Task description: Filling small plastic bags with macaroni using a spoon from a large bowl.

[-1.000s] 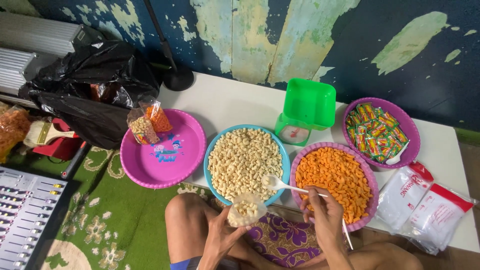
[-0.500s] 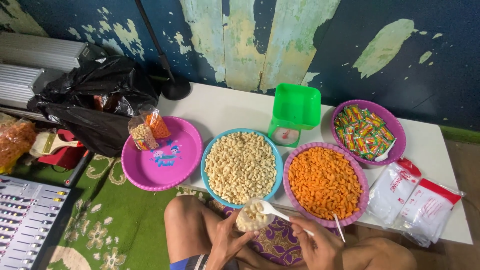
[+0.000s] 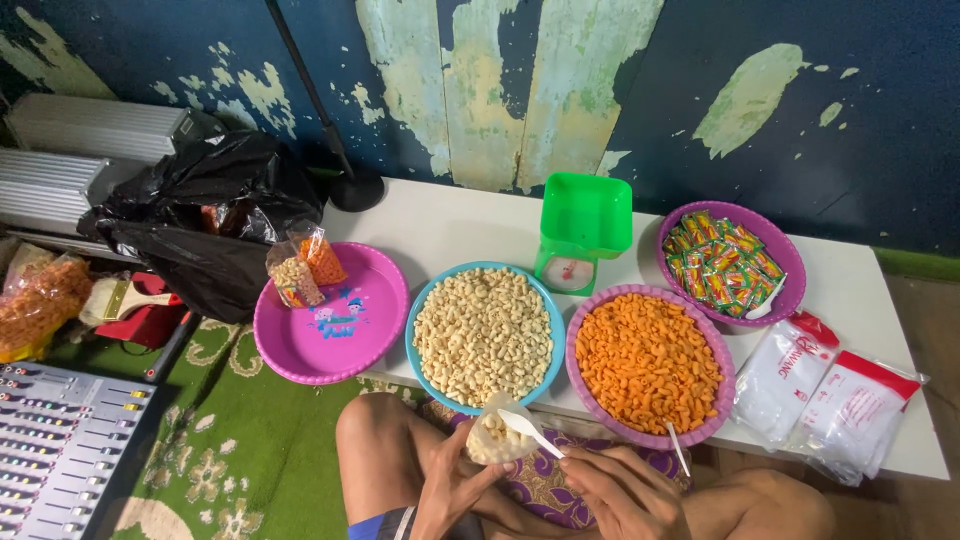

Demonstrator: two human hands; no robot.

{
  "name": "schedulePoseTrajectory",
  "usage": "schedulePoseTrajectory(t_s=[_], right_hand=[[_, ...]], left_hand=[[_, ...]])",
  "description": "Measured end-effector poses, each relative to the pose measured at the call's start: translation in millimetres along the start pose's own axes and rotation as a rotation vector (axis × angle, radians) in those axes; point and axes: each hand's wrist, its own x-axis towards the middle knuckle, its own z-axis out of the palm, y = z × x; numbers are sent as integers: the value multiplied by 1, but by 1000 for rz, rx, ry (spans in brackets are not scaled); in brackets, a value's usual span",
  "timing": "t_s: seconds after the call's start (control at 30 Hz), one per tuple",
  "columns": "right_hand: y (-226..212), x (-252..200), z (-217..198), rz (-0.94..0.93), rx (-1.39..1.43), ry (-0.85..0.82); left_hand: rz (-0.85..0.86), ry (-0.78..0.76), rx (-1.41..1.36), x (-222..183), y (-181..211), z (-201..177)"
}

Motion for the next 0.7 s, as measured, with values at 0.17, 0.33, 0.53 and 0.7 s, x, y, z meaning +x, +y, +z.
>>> schedulePoseTrajectory(t_s=[0.17, 0.33, 0.53, 0.7], right_hand=[[1, -7, 8, 14, 47, -1], [15, -44, 31, 235, 115, 160], [81, -71, 57, 674, 168, 182], [135, -107, 109, 922, 44, -30]], left_hand=[[5, 9, -15, -2, 2, -2], [-44, 46, -49, -4, -19, -9], [-126, 253, 154, 2, -65, -21], [-193, 361, 63, 3, -63, -29]])
